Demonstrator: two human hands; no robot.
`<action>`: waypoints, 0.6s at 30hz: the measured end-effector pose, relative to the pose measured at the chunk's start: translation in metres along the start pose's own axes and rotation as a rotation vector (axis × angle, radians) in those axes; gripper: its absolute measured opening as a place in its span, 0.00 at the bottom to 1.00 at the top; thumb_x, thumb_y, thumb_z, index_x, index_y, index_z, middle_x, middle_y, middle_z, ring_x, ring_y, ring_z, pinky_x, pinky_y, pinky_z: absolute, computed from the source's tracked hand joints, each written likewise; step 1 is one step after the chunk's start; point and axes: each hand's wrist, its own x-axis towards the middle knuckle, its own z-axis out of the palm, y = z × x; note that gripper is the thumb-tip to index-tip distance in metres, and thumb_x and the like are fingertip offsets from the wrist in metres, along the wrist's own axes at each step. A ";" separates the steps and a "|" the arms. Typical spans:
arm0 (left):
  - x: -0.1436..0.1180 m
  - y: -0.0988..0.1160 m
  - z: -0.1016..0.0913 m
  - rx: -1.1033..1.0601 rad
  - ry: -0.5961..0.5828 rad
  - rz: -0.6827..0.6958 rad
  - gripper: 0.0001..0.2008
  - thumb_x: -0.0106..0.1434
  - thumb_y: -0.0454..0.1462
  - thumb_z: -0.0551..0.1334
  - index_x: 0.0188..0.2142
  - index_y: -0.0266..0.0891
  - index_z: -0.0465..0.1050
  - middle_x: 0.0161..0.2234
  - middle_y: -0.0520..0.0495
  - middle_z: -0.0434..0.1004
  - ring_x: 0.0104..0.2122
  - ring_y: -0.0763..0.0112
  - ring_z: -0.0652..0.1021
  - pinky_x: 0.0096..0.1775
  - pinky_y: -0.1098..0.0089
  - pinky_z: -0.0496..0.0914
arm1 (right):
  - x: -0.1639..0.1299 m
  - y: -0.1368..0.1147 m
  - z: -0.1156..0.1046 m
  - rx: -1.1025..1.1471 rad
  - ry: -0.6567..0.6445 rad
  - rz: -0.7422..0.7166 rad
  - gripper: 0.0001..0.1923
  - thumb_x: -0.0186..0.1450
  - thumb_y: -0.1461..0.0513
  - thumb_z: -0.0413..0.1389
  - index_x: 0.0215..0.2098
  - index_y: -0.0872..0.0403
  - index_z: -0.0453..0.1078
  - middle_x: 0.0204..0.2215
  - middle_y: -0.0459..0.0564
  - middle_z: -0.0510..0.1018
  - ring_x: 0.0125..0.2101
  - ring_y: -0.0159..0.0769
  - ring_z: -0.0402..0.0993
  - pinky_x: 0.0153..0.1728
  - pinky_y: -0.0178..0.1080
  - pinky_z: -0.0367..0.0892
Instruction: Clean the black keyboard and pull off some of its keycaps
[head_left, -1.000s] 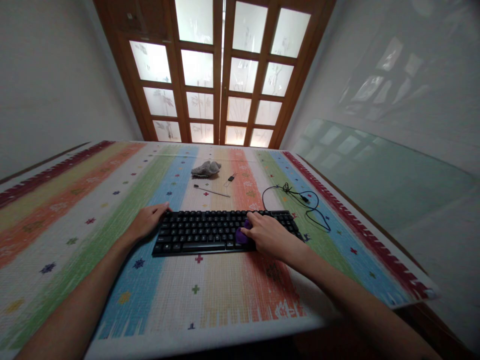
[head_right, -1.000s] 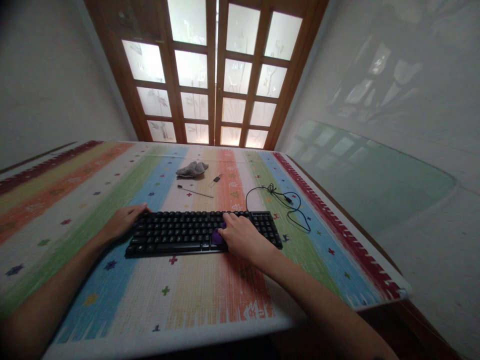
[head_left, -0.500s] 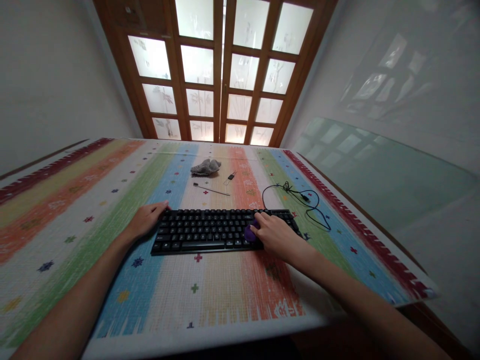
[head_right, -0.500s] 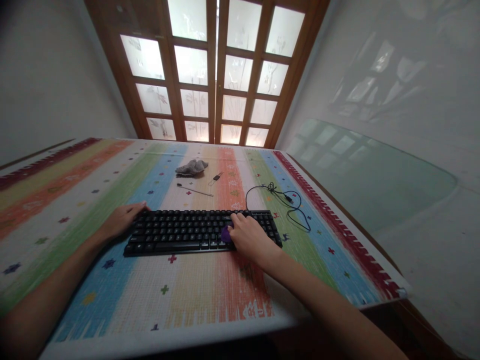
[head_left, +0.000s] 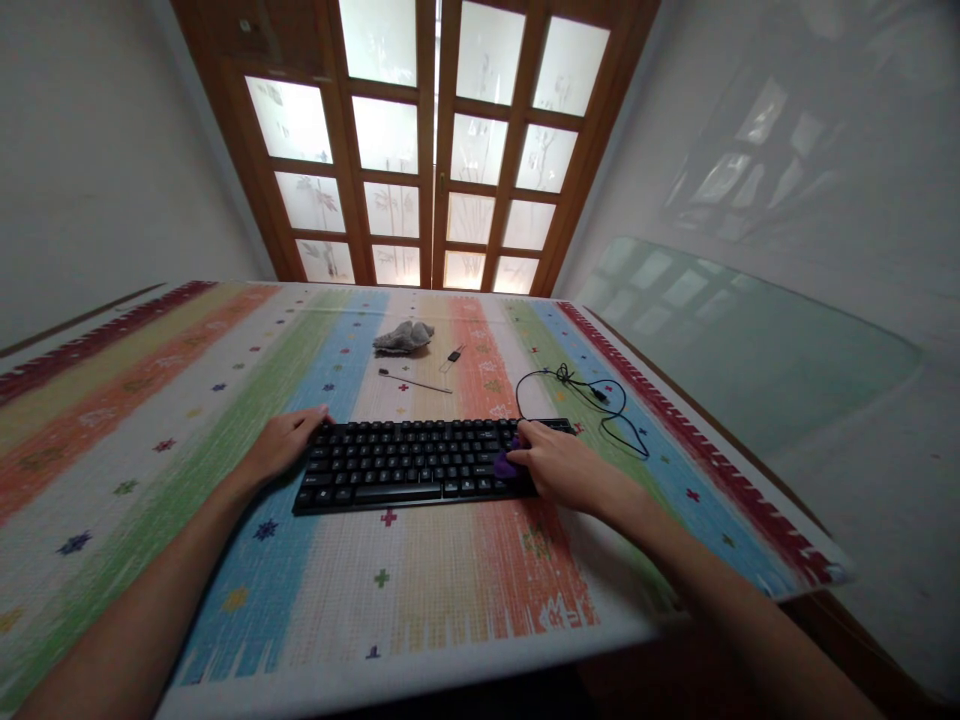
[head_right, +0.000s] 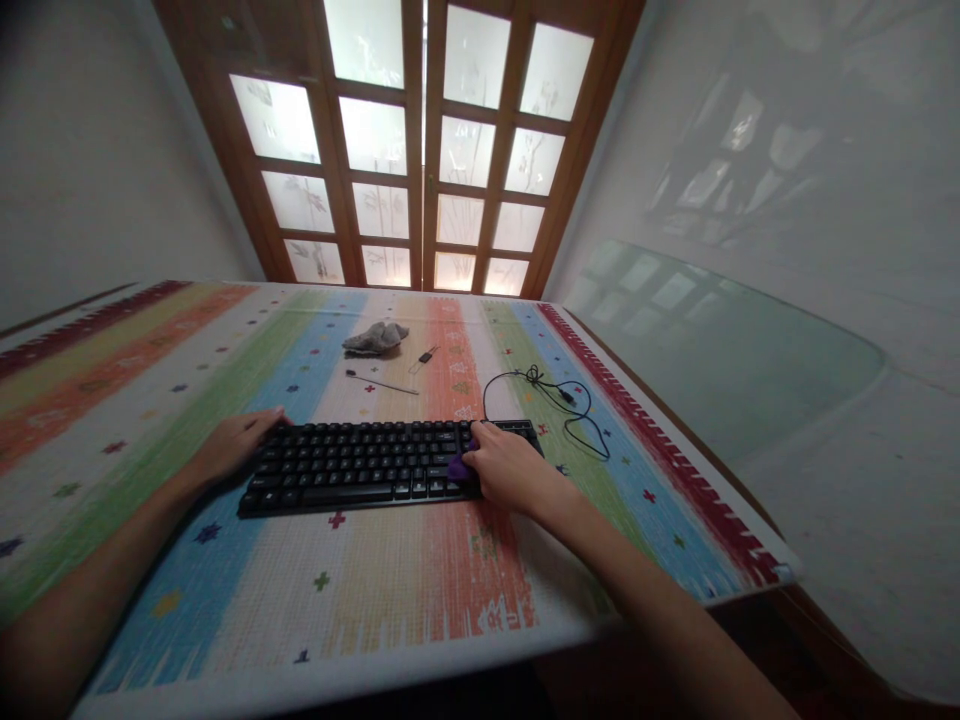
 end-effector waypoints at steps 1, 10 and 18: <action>0.000 0.000 0.000 -0.001 -0.002 -0.002 0.29 0.58 0.58 0.46 0.28 0.42 0.77 0.27 0.46 0.80 0.31 0.57 0.77 0.38 0.64 0.69 | 0.001 0.000 -0.003 0.021 0.010 0.014 0.13 0.66 0.69 0.52 0.39 0.56 0.79 0.41 0.58 0.74 0.43 0.42 0.72 0.42 0.39 0.65; 0.000 0.000 0.001 -0.007 0.007 0.001 0.29 0.59 0.57 0.47 0.28 0.42 0.77 0.28 0.46 0.81 0.33 0.58 0.78 0.40 0.64 0.70 | 0.030 -0.035 -0.019 0.139 0.167 -0.051 0.09 0.68 0.66 0.50 0.37 0.59 0.73 0.39 0.56 0.72 0.38 0.38 0.69 0.42 0.39 0.64; -0.002 -0.001 0.000 -0.017 0.009 0.021 0.30 0.61 0.58 0.47 0.28 0.41 0.78 0.27 0.47 0.81 0.31 0.58 0.78 0.39 0.64 0.70 | 0.078 -0.090 -0.012 0.111 0.326 -0.216 0.11 0.70 0.63 0.49 0.40 0.60 0.72 0.42 0.61 0.71 0.42 0.43 0.67 0.39 0.41 0.67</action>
